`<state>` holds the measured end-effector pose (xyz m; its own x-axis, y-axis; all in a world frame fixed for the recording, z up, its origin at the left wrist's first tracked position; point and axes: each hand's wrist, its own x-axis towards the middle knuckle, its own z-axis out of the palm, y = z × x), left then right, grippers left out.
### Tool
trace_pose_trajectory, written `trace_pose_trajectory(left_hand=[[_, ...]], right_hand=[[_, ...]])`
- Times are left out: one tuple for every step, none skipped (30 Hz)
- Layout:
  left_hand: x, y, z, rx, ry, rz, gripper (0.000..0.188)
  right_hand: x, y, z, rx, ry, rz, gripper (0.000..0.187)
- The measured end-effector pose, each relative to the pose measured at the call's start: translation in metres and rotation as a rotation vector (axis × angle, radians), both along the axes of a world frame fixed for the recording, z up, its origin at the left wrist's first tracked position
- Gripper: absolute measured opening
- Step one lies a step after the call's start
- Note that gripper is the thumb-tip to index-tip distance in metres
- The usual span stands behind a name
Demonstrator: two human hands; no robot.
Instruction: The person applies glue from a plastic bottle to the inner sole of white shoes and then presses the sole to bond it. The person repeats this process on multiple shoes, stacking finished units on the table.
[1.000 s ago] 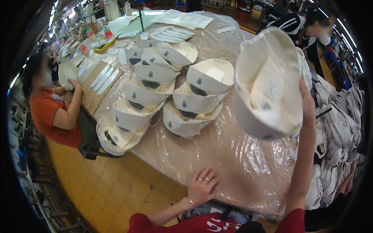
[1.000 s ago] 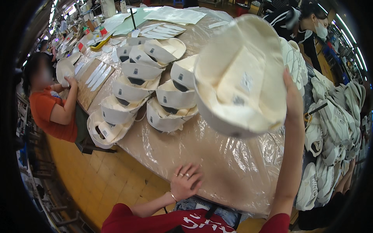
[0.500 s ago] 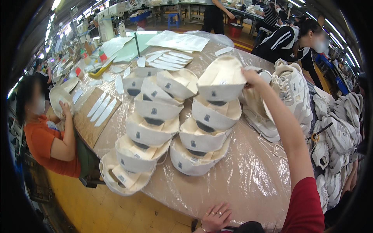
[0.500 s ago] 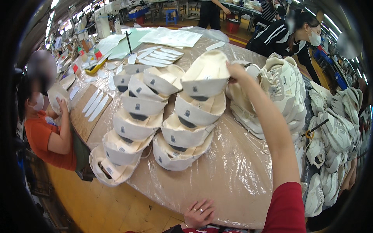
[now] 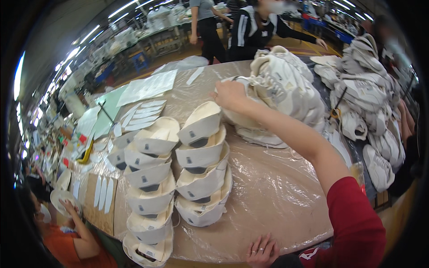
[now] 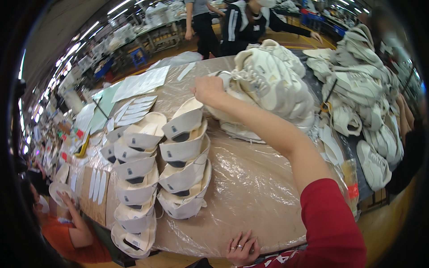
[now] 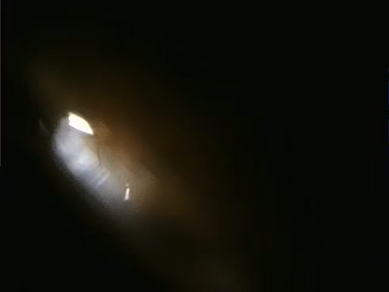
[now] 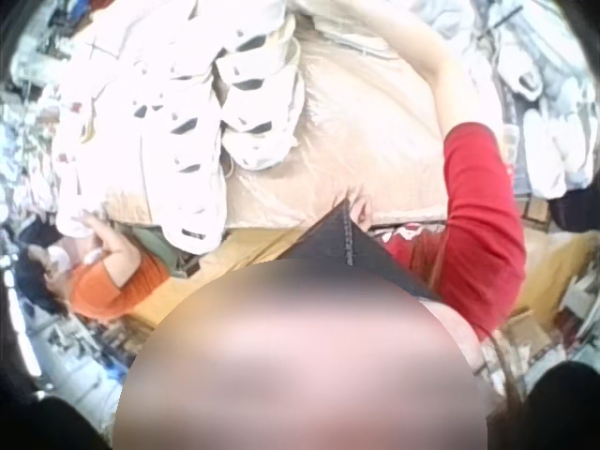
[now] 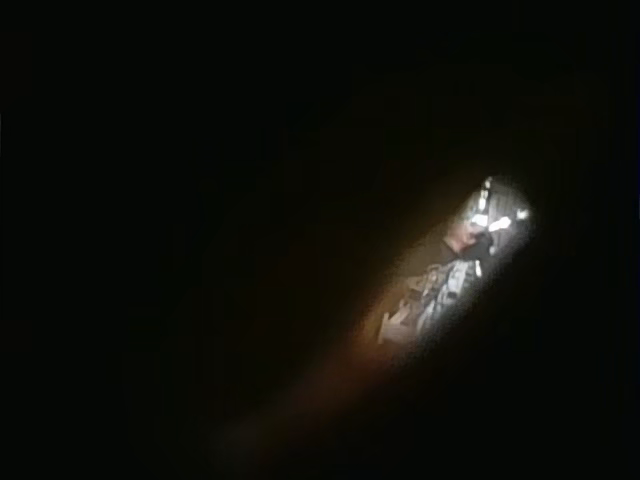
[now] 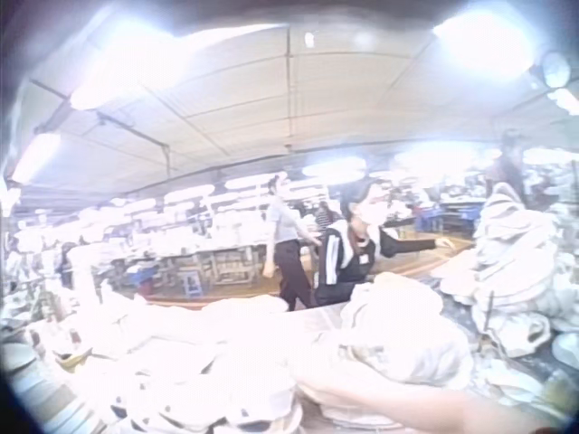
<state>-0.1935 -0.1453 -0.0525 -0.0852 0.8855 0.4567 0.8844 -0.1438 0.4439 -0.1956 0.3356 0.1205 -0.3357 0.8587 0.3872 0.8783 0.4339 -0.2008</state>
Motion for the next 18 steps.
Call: trace_pose_trajectory(left_hand=[[0.0, 0.0, 0.0, 0.004, 0.001, -0.005, 0.01], [-0.001, 0.001, 0.0, 0.004, 0.007, -0.013, 0.01], [-0.001, 0.002, 0.0, 0.007, 0.01, -0.016, 0.01], [0.0, 0.002, 0.001, 0.013, 0.015, -0.019, 0.01], [0.0, 0.004, 0.001, 0.016, 0.016, -0.021, 0.01], [0.001, 0.005, 0.002, 0.018, 0.02, -0.02, 0.01], [0.001, 0.006, 0.003, 0.018, 0.024, -0.015, 0.01], [0.002, 0.008, 0.003, 0.011, 0.039, -0.018, 0.01], [0.002, 0.008, 0.004, 0.017, 0.033, -0.004, 0.01], [0.003, 0.009, 0.004, 0.023, 0.034, -0.007, 0.01], [0.003, 0.01, 0.004, 0.028, 0.035, -0.005, 0.01], [0.004, 0.01, 0.004, 0.029, 0.035, -0.01, 0.009], [0.004, 0.01, 0.004, 0.03, 0.035, -0.013, 0.009], [0.004, 0.01, 0.003, 0.031, 0.036, -0.015, 0.009], [0.004, 0.01, 0.002, 0.033, 0.035, -0.02, 0.009], [0.003, 0.009, 0.002, 0.034, 0.034, -0.025, 0.009], [0.004, 0.008, 0.001, 0.033, 0.035, -0.025, 0.009], [0.003, 0.007, 0.001, 0.034, 0.032, -0.026, 0.009]], right_hand=[[0.019, 0.003, 0.006, 0.067, 0.009, -0.067, 0.042], [0.042, 0.005, 0.011, 0.134, 0.014, -0.124, 0.041], [0.066, 0.006, 0.015, 0.209, 0.02, -0.163, 0.041], [0.09, 0.008, 0.021, 0.28, 0.021, -0.264, 0.041], [0.114, 0.008, 0.026, 0.374, 0.025, -0.334, 0.042], [0.137, 0.005, 0.031, 0.396, 0.051, -0.37, 0.043], [0.154, -0.001, 0.034, 0.425, 0.08, -0.391, 0.045], [0.161, -0.005, 0.036, 0.379, 0.099, -0.459, 0.047], [0.16, -0.011, 0.035, 0.314, 0.162, -0.318, 0.048], [0.157, -0.023, 0.029, 0.178, 0.209, -0.224, 0.05], [0.152, -0.035, 0.02, 0.025, 0.25, -0.145, 0.051], [0.14, -0.05, 0.003, 0.015, 0.209, -0.092, 0.055], [0.125, -0.064, -0.016, 0.051, 0.188, 0.002, 0.058], [0.108, -0.074, -0.034, 0.083, 0.118, -0.04, 0.062], [0.093, -0.078, -0.05, 0.248, 0.094, 0.009, 0.066], [0.086, -0.074, -0.06, 0.248, 0.013, -0.052, 0.066], [0.077, -0.07, -0.07, 0.316, -0.048, -0.078, 0.065], [0.072, -0.068, -0.078, 0.384, -0.089, -0.093, 0.064]])
